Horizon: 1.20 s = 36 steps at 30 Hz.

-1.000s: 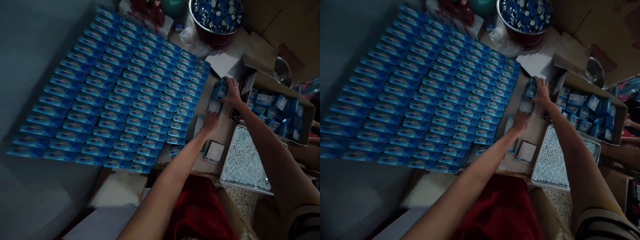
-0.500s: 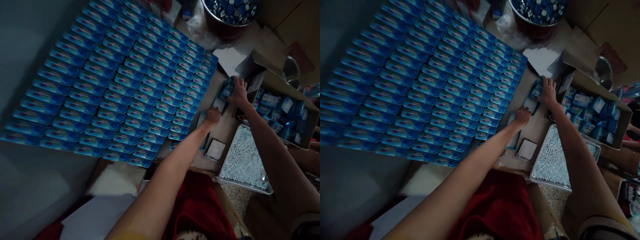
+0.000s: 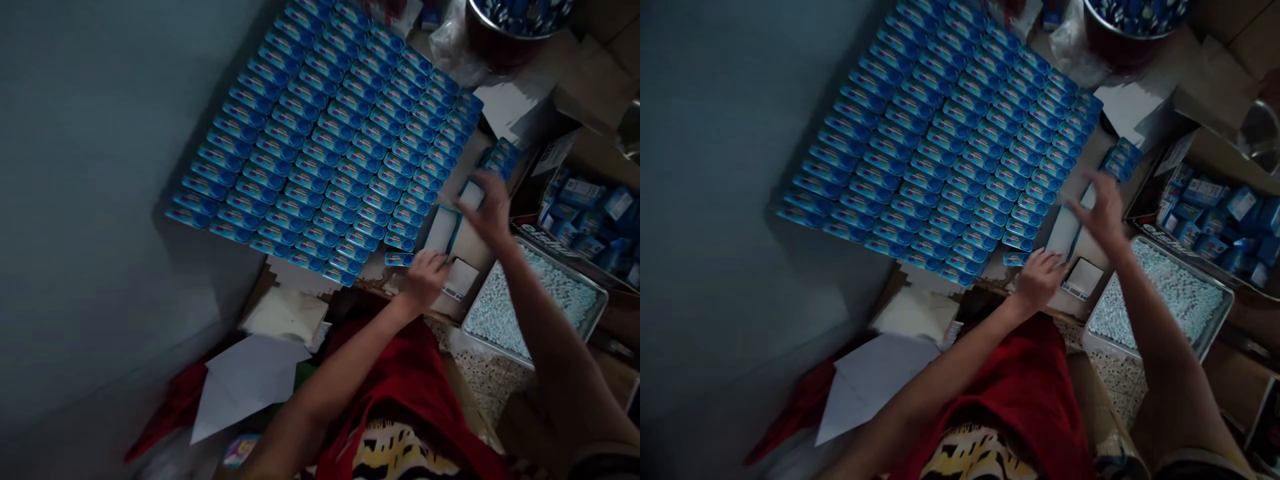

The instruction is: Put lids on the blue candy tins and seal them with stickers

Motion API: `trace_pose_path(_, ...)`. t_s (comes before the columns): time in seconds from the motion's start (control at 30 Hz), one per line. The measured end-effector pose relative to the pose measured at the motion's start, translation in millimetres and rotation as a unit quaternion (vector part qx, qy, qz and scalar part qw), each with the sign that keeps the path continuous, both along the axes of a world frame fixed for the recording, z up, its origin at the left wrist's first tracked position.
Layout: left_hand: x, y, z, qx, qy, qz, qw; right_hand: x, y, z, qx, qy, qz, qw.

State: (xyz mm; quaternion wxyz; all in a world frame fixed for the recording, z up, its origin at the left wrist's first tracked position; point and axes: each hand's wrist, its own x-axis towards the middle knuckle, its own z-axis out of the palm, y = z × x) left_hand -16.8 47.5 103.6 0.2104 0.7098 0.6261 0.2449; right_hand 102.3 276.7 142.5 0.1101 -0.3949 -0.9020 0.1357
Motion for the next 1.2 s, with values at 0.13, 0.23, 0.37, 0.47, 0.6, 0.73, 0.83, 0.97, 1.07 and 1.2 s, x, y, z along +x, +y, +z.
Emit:
trace_pose_path(0.13, -73.5, -74.0, -22.1, 0.002, 0.045, 0.159, 0.986, -6.8, -143.2, -41.1, -0.135, -0.007, 0.000, 0.991)
trace_pose_path(0.23, -104.7, -52.5, -39.4, 0.016, 0.058, 0.151, 0.987, -21.8, -183.9, -88.3, -0.166, 0.026, -0.051, 0.984)
trace_pose_path(0.37, -125.5, -18.0, -44.3, 0.026, 0.036, 0.079, 0.996, -50.7, -188.2, -130.3, -0.132, 0.157, -0.091, 0.974)
trace_pose_path(0.47, -141.6, -25.3, -38.0, 0.016, 0.036, 0.062, 0.997, -62.5, -195.2, -134.2, -0.100, 0.160, -0.119, 0.975)
trace_pose_path(0.6, -161.8, -50.9, -29.3, 0.008, 0.044, 0.081, 0.996, -64.5, -203.9, -113.5, -0.106, 0.055, -0.110, 0.987)
trace_pose_path(0.73, -172.3, -68.8, -21.8, 0.031, 0.025, 0.043, 0.998, -81.1, -195.2, -80.8, -0.117, -0.086, -0.069, 0.987)
trace_pose_path(0.83, -168.3, -87.6, -16.0, 0.046, 0.010, 0.037, 0.998, -107.1, -187.8, -63.0, -0.116, -0.163, -0.056, 0.978)
trace_pose_path(0.97, -140.6, -129.4, -14.2, 0.050, 0.001, -0.011, 0.999, -125.1, -189.4, -45.6, -0.123, -0.221, -0.049, 0.966)
trace_pose_path(1.07, -110.0, -158.2, -19.4, 0.009, -0.006, -0.078, 0.997, -106.4, -199.6, -16.1, -0.129, -0.211, -0.019, 0.969)
trace_pose_path(1.2, -68.3, -151.7, -26.6, -0.043, -0.033, -0.115, 0.992, -45.3, -193.5, 35.9, -0.090, -0.139, -0.067, 0.984)
